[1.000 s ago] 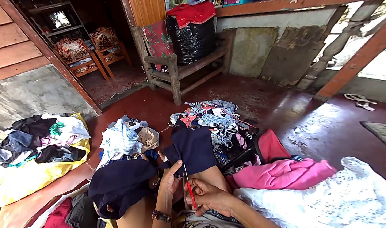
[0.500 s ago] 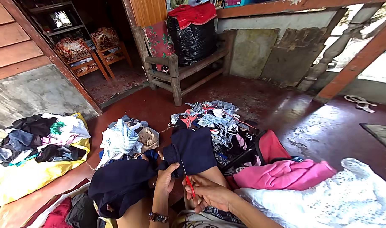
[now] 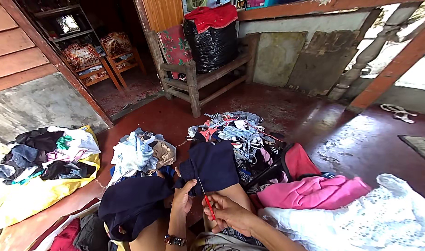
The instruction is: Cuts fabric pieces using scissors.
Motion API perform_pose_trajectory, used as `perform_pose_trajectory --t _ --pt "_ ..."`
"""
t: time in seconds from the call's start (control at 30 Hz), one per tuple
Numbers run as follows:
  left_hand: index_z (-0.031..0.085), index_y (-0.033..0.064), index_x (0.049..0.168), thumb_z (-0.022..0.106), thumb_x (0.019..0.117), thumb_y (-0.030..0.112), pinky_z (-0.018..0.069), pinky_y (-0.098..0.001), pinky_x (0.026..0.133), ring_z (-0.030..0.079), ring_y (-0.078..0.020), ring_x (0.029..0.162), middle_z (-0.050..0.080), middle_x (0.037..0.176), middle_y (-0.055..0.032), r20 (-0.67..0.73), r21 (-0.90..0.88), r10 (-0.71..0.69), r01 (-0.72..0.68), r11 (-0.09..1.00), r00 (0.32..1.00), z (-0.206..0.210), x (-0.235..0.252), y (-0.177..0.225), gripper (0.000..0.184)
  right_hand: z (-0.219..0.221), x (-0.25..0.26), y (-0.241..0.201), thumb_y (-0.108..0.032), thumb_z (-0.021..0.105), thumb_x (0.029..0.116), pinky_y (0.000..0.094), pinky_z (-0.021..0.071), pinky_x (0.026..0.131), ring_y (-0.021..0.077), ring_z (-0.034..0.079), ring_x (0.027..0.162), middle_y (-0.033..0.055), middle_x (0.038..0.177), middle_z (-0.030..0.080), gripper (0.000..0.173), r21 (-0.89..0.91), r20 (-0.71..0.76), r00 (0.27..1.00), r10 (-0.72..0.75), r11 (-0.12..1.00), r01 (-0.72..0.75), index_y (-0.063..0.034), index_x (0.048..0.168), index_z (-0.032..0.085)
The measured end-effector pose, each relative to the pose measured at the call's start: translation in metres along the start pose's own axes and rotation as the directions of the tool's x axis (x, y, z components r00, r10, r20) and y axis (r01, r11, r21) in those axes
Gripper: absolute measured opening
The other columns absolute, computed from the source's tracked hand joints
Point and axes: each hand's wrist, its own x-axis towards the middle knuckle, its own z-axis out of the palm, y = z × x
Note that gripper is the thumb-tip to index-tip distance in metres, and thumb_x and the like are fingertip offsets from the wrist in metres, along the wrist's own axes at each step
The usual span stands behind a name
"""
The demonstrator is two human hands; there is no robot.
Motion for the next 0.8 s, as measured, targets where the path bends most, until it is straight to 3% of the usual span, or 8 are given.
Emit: perform_pose_trajectory --t 0.13,0.3,0.4,0.53,0.67,0.8 --pt "0.052 -0.0032 0.128 0.072 0.0860 -0.002 0.0600 -0.0455 0.083 0.069 -0.0282 0.096 0.067 0.110 -0.0213 0.013 -0.019 0.006 -0.006 1.000 1.000 -0.001 -0.001 0.000 0.047 0.000 0.002 -0.008 -0.024 0.064 0.1006 0.0444 0.0613 0.074 0.0204 0.067 0.081 0.0051 0.101 0.063 0.037 -0.031 0.041 0.999 0.031 0.999 -0.030 -0.0144 0.134 0.049" --pt "0.053 -0.0030 0.126 0.072 0.0864 -0.002 0.0608 -0.0457 0.082 0.070 -0.0279 0.094 0.068 0.106 -0.0205 0.057 -0.055 0.013 -0.010 0.998 0.998 0.000 -0.002 0.001 0.044 0.001 0.007 -0.012 -0.039 0.065 0.0995 0.0438 0.0606 0.070 0.0207 0.065 0.075 0.0053 0.095 0.062 0.046 -0.030 0.007 0.999 0.034 0.999 -0.033 -0.0152 0.136 0.049" --pt "0.052 -0.0032 0.129 0.072 0.0873 -0.001 0.0600 -0.0457 0.084 0.069 -0.0281 0.097 0.067 0.109 -0.0208 0.030 -0.032 0.019 -0.018 0.999 0.999 -0.001 -0.001 0.001 0.046 0.001 0.007 -0.004 -0.028 0.069 0.0978 0.0431 0.0615 0.070 0.0193 0.066 0.075 0.0053 0.097 0.064 0.040 -0.033 -0.015 1.000 -0.023 0.999 0.023 -0.0127 0.131 0.053" --pt "0.051 -0.0020 0.128 0.070 0.0886 -0.003 0.0612 -0.0439 0.077 0.070 -0.0269 0.091 0.068 0.106 -0.0195 0.006 -0.015 0.019 -0.019 1.000 1.000 0.002 -0.004 0.003 0.044 0.001 0.003 0.002 -0.016 0.065 0.0986 0.0449 0.0622 0.075 0.0212 0.068 0.085 0.0061 0.103 0.064 0.034 -0.054 -0.024 0.999 -0.036 0.998 0.034 -0.0101 0.130 0.053" --pt "0.050 -0.0031 0.131 0.073 0.0858 -0.001 0.0599 -0.0451 0.084 0.069 -0.0276 0.097 0.067 0.111 -0.0207 0.046 -0.022 0.036 -0.035 0.999 0.998 -0.002 -0.001 -0.001 0.051 0.001 0.005 -0.004 -0.029 0.065 0.1001 0.0455 0.0609 0.077 0.0221 0.068 0.085 0.0064 0.103 0.064 0.043 -0.070 0.019 1.000 -0.007 0.998 0.008 -0.0135 0.137 0.048" --pt "0.051 -0.0021 0.126 0.072 0.0863 0.002 0.0610 -0.0427 0.080 0.070 -0.0256 0.090 0.068 0.103 -0.0190 0.091 -0.076 -0.011 0.018 0.997 0.996 -0.005 0.001 -0.001 0.045 0.003 0.010 -0.010 -0.034 0.065 0.0993 0.0444 0.0605 0.076 0.0211 0.067 0.083 0.0053 0.101 0.063 0.044 -0.041 0.004 1.000 -0.021 0.999 0.021 -0.0145 0.135 0.049"
